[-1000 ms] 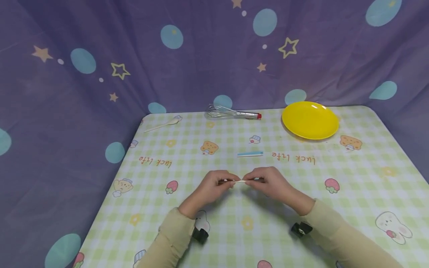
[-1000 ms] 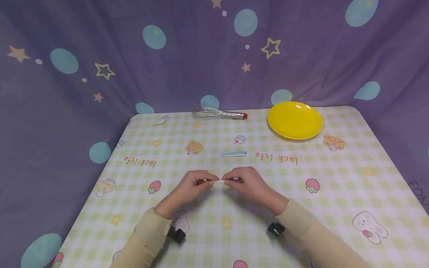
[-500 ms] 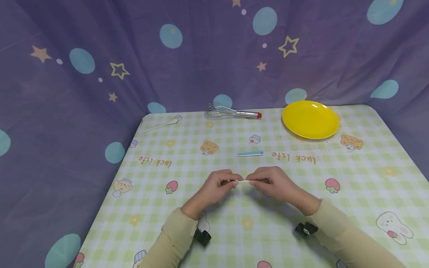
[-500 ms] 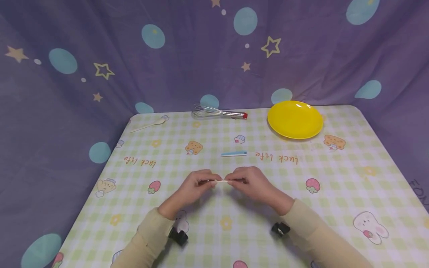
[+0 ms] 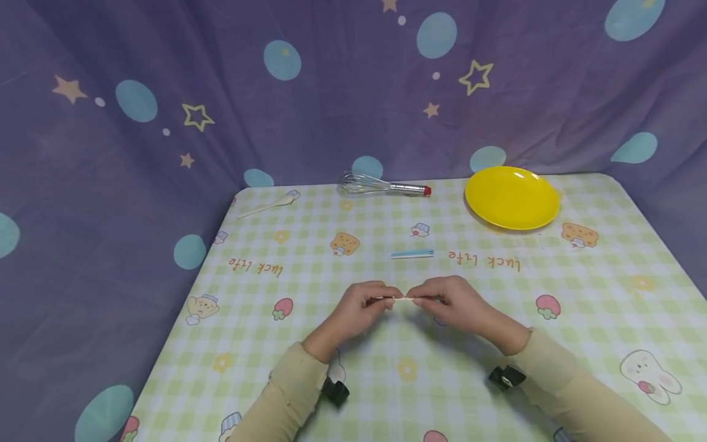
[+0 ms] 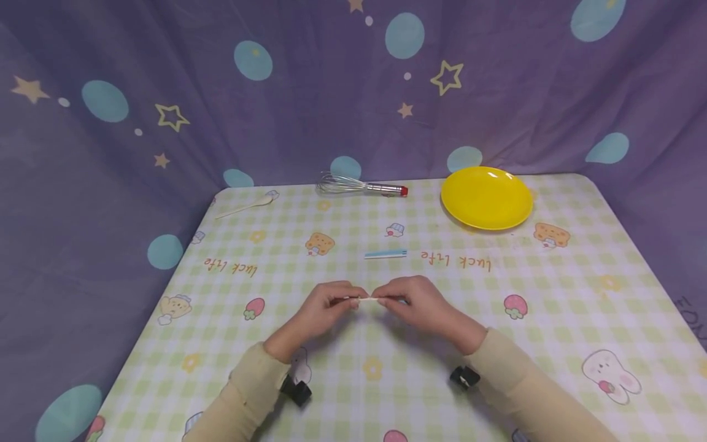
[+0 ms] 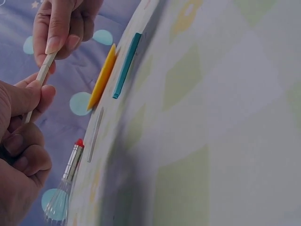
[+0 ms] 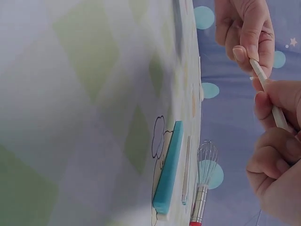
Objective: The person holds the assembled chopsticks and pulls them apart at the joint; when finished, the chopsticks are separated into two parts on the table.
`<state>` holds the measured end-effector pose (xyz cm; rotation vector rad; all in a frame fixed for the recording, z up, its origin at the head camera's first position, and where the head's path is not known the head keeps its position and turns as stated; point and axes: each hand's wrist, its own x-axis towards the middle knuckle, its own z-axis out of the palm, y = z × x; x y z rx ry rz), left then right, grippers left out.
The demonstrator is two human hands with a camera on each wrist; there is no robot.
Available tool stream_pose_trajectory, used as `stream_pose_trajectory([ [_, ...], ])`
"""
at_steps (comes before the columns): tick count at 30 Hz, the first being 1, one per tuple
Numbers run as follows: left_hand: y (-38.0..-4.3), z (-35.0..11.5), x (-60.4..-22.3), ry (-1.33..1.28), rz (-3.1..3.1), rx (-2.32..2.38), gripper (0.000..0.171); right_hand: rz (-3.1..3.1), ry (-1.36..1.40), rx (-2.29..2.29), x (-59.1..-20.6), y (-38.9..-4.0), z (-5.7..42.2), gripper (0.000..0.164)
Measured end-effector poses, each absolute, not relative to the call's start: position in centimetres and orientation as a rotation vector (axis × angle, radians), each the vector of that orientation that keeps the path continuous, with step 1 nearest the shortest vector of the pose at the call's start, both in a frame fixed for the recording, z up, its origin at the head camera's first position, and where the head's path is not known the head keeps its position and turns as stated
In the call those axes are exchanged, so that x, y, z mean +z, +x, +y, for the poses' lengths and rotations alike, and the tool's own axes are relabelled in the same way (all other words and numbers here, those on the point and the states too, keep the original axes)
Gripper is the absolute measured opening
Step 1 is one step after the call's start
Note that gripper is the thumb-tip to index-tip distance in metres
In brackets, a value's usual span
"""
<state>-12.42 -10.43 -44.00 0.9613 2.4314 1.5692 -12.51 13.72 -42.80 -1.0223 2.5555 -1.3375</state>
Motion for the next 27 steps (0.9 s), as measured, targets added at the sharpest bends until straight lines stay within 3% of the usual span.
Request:
stream_pose_trajectory([
  [27,-12.56,-10.30,-44.19,0.941,2.405,1.540,0.021,2.562,-1.173,-1.243,-42.93,-12.71,14.04,0.021],
])
